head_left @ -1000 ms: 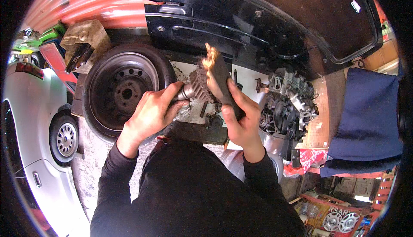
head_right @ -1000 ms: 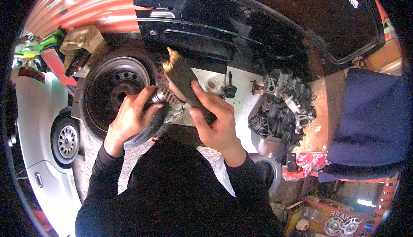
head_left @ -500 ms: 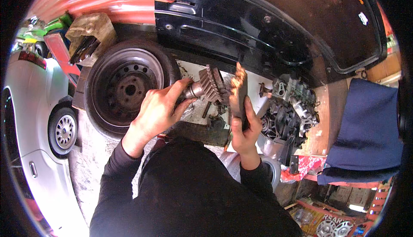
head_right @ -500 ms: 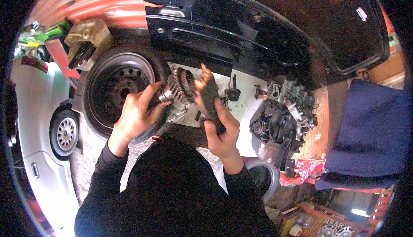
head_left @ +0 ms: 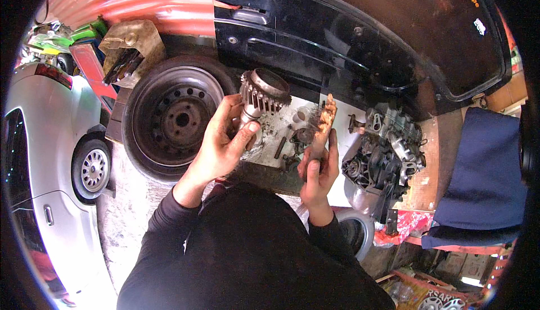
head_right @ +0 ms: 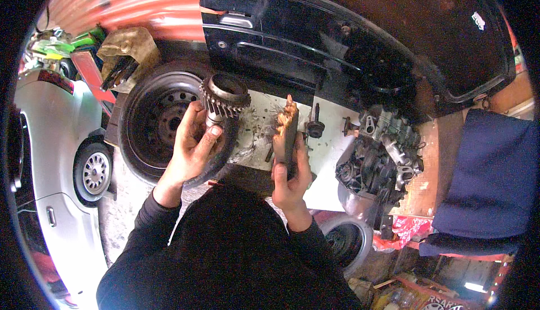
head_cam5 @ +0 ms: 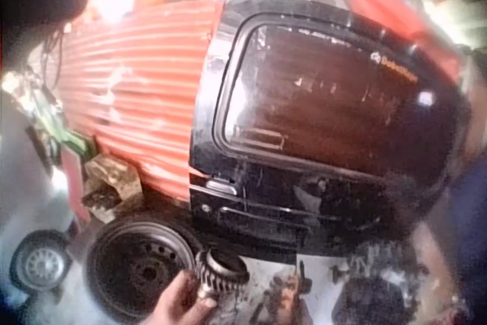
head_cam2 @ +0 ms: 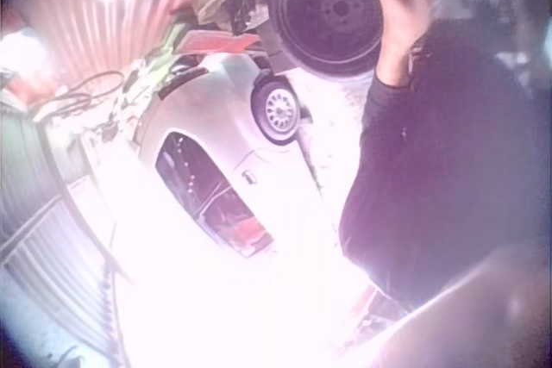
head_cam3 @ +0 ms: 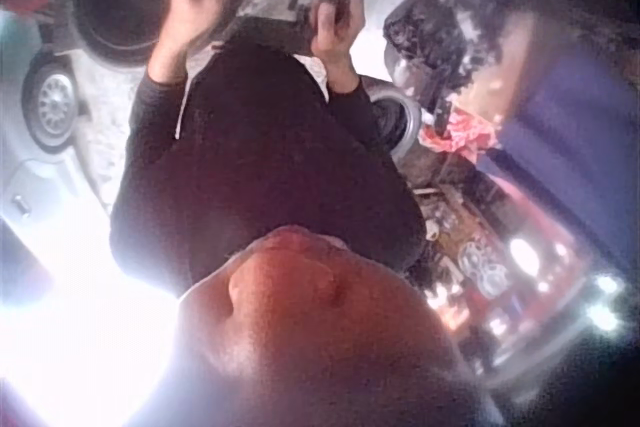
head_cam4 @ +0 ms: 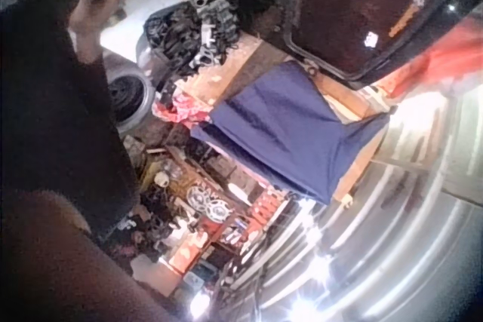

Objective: The person cleans a metal gear assembly using a wire brush and a small scraper. They rotate the gear to access different sides and remove grime from the teeth and shaft. The cleaned gear is held and turned repeatedly to inspect the surfaces.

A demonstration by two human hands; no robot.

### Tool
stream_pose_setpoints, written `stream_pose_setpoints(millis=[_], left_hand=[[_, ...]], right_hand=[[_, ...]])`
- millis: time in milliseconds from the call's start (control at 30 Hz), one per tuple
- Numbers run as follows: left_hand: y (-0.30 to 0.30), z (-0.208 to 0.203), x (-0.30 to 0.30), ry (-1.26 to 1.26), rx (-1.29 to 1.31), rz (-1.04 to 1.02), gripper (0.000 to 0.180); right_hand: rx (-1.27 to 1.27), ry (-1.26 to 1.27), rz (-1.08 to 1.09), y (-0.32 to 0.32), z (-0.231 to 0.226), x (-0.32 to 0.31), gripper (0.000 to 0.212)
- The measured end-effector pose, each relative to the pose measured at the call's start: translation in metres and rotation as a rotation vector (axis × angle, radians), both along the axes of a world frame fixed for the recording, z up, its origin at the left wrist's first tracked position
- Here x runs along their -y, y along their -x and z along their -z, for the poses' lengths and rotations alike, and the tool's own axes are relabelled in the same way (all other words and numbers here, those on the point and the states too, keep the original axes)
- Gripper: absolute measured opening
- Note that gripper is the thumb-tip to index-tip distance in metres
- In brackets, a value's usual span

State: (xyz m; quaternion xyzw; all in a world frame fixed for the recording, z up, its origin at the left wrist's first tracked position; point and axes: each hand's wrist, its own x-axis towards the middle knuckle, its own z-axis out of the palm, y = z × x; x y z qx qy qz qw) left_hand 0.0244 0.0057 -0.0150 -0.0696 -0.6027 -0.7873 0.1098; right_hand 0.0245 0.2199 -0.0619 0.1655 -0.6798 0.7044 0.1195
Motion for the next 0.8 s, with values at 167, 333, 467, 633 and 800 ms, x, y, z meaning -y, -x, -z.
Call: stream_pose_setpoints(millis=[167, 333, 467, 633, 800], left_hand=[[-0.004, 0.015, -0.004, 0.039, 0.087, -0.062, 0.031], [-0.018, 0.04, -0.009, -0.489, 0.407, 0.232, 0.035], [-0.018, 0.039, -0.008, -0.366, 0.344, 0.265, 0.032], [-0.021, 0.005, -0.014, -0.473, 0.345, 0.26, 0.031], [-0.017, -0.004, -0.014, -0.425, 0.287, 0.181, 0.033]], right_hand=[[-0.128, -0.129, 0.022, 0.014, 0.021, -0.009, 0.08], [-0.094, -0.102, -0.002, 0.017, 0.014, -0.007, 0.079], [-0.199, -0.217, -0.006, 0.017, 0.015, -0.011, 0.068], [-0.502, -0.369, 0.022, 0.026, -0.022, 0.004, 0.053], [-0.585, -0.448, 0.066, 0.03, -0.024, 0.004, 0.049]])
